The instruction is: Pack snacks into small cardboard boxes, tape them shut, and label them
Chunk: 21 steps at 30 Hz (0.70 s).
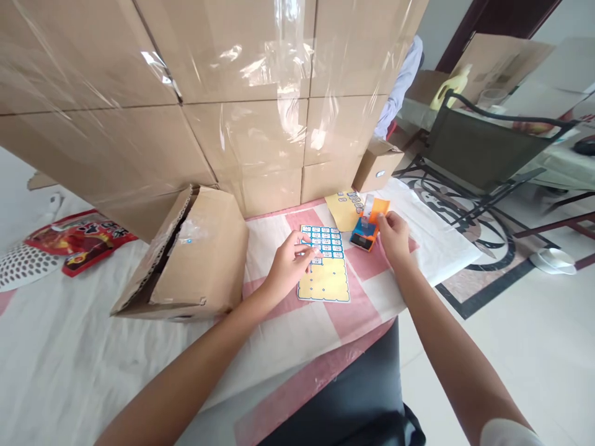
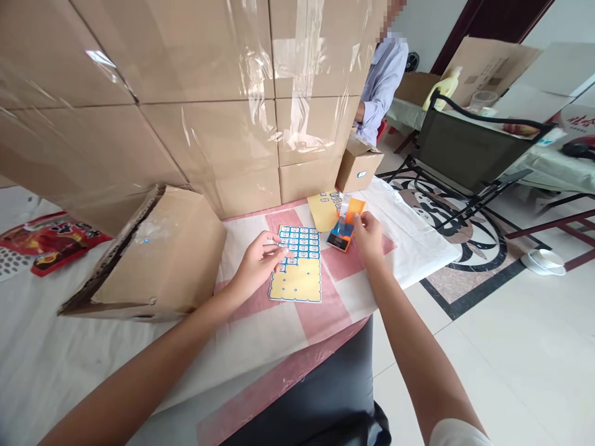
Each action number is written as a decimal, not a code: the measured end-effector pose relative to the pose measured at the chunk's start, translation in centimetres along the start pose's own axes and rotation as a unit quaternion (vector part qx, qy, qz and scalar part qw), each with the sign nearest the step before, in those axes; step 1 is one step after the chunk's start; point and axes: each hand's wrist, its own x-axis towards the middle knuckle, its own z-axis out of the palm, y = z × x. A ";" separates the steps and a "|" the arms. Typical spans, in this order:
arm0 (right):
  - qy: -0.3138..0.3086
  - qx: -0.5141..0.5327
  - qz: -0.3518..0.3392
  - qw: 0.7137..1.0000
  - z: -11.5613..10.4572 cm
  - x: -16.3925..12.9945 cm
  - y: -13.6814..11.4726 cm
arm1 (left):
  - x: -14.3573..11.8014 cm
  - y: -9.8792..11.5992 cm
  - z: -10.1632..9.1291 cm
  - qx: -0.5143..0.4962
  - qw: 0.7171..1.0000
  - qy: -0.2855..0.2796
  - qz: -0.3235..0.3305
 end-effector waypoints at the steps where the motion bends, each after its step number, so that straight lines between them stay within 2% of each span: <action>1: 0.010 -0.022 -0.020 1.000 -0.2 -0.8 -0.6 | 0.0 0.1 0.0 -0.003 1.000 0.005 0.004; 3: 0.055 -0.069 -0.086 0.992 -0.5 -2.3 -2.6 | -0.1 0.4 -0.1 -0.001 1.000 0.009 0.013; 4: 0.053 -0.082 -0.122 0.988 -0.6 -3.0 -3.9 | -0.3 0.5 -0.2 0.003 1.000 0.009 0.019; 5: 0.017 -0.081 -0.153 0.985 -0.6 -3.9 -5.3 | -0.5 0.7 -0.3 0.009 1.000 0.009 0.027; 7: -0.144 -0.039 -0.185 0.971 -0.3 -5.5 -8.0 | -1.1 1.4 -0.4 0.031 0.998 0.011 0.048; 9: -0.293 0.017 -0.195 0.936 0.6 -7.1 -10.3 | -2.0 2.4 -0.5 0.074 0.994 0.024 0.079; 11: -0.359 0.063 -0.211 0.907 1.4 -8.2 -12.1 | -3.3 3.4 -0.5 0.145 0.982 0.050 0.108; 14: -0.406 0.107 -0.258 0.870 2.4 -8.7 -14.2 | -6.0 4.7 -0.7 0.202 0.966 0.117 0.110; 16: -0.421 0.112 -0.300 0.848 3.0 -8.6 -15.9 | -8.4 5.5 -0.9 0.143 0.972 0.171 0.071; 18: -0.432 0.111 -0.346 0.825 3.7 -8.4 -18.0 | -11.1 6.5 -1.1 0.040 0.973 0.226 0.032; 21: -0.462 0.119 -0.415 0.774 5.4 -8.6 -21.5 | -15.1 8.0 -1.7 -0.052 0.945 0.323 0.014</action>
